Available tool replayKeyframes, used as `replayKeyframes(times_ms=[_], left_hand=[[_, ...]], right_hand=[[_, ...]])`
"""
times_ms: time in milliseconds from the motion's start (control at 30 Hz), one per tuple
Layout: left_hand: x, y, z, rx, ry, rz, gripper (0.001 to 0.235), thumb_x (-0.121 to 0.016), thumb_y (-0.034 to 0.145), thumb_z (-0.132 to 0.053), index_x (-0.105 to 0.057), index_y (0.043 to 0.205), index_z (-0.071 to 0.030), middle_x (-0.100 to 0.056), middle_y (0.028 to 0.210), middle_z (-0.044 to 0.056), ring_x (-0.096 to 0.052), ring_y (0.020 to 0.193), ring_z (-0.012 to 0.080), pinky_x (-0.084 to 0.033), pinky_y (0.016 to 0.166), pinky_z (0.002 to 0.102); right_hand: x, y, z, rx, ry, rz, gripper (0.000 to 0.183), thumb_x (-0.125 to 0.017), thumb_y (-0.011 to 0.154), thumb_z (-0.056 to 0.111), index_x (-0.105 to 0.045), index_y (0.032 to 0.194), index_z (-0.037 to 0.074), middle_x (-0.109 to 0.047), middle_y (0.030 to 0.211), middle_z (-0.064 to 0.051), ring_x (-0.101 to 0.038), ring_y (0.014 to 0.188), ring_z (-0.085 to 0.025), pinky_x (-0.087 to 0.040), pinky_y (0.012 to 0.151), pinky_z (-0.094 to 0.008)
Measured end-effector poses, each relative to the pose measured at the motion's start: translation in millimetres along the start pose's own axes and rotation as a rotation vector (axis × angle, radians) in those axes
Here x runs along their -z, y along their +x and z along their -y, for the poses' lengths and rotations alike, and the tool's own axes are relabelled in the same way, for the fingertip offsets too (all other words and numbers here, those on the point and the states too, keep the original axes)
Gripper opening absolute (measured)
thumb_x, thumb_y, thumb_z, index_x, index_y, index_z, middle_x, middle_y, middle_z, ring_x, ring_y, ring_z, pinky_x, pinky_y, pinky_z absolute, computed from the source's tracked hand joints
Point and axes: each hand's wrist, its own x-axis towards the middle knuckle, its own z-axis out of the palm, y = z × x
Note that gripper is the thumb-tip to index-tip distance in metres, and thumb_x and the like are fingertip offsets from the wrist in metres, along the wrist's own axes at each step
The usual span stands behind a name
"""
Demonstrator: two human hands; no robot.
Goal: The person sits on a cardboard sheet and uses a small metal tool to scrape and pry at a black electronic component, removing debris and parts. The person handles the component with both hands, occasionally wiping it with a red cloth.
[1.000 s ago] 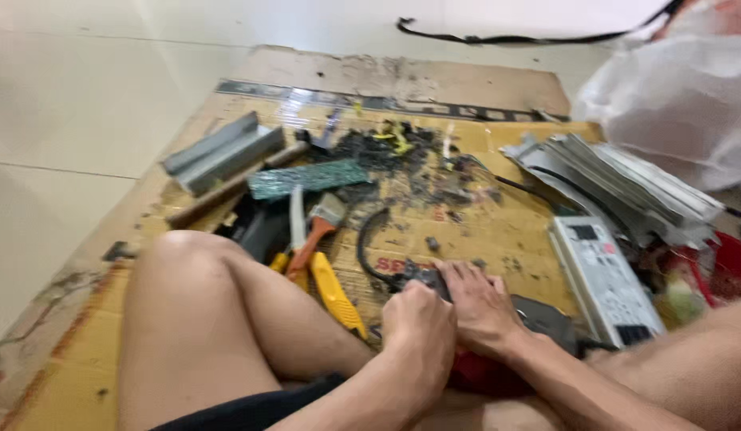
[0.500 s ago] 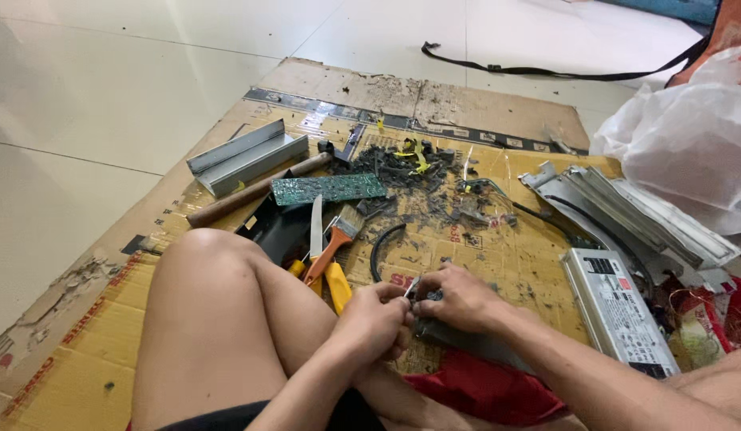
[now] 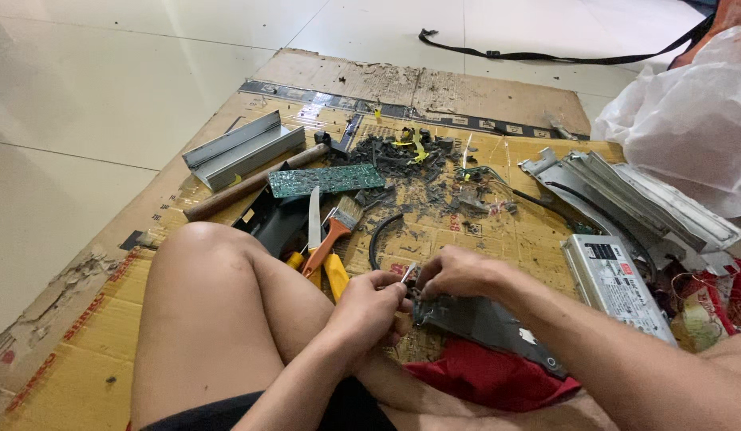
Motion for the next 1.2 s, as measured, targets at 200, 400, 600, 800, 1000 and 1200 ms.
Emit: replayKeyframes(times_ms=[200,400,600,800,1000,1200], left_hand=[[2,-3,-1,0.019,0.066,-0.018,0.031,-0.053,0.100,-0.018,-0.066,0.125,-0.006,-0.065,0.081,0.011,-0.049,0.047,0.0183,-0.039,0.040,0.030],[0,20,18,-0.121,0.071,-0.045,0.041,-0.060,0.089,-0.015,-0.065,0.126,0.003,-0.071,0.079,0.019,-0.067,0.046,0.0228,-0.059,0.037,0.034],[0,13,18,-0.050,0.159,0.043,0.047,-0.061,0.078,-0.002,-0.070,0.124,-0.003,-0.068,0.074,0.018,-0.063,0.044,0.0192,-0.057,0.036,0.029],[0,4,8,-0.049,0.143,0.038,0.042,-0.059,0.083,-0.006,-0.070,0.123,-0.001,-0.067,0.076,0.019,-0.062,0.047,0.0186,-0.055,0.039,0.028],[3,3,14,-0.058,0.133,0.031,0.049,-0.059,0.082,-0.002,-0.063,0.130,0.006,-0.067,0.079,0.025,-0.063,0.047,0.0223,-0.055,0.039,0.033],[10,-16,-5,-0.159,0.710,0.010,0.043,-0.060,0.082,-0.022,-0.074,0.122,-0.009,-0.077,0.078,0.013,-0.076,0.062,0.0202,-0.063,0.063,0.042]], right_hand=[[-16,-2,8,-0.116,0.026,-0.261,0.020,-0.072,0.090,0.032,-0.081,0.107,0.025,-0.081,0.104,0.004,-0.073,0.090,-0.012,-0.059,0.080,-0.030],[-16,-2,-5,-0.067,-0.081,-0.196,0.031,-0.069,0.068,0.038,-0.083,0.095,0.039,-0.081,0.101,0.003,-0.071,0.111,-0.027,-0.056,0.098,-0.041],[-27,-4,-7,-0.023,-0.040,-0.292,0.025,-0.069,0.075,0.035,-0.084,0.095,0.033,-0.081,0.098,-0.004,-0.072,0.107,-0.032,-0.057,0.092,-0.045],[-38,-7,-8,-0.008,-0.099,-0.428,0.022,-0.065,0.088,0.032,-0.081,0.104,0.030,-0.077,0.109,-0.006,-0.070,0.110,-0.035,-0.058,0.095,-0.050],[-52,7,-2,-0.290,0.029,-0.405,0.024,-0.054,0.094,0.043,-0.073,0.106,0.036,-0.073,0.108,0.001,-0.073,0.106,-0.031,-0.059,0.089,-0.050],[13,-33,-3,-0.128,0.548,-0.826,0.051,-0.053,0.100,0.019,-0.034,0.147,0.013,-0.066,0.120,-0.025,-0.070,0.086,-0.035,-0.057,0.068,-0.045]])
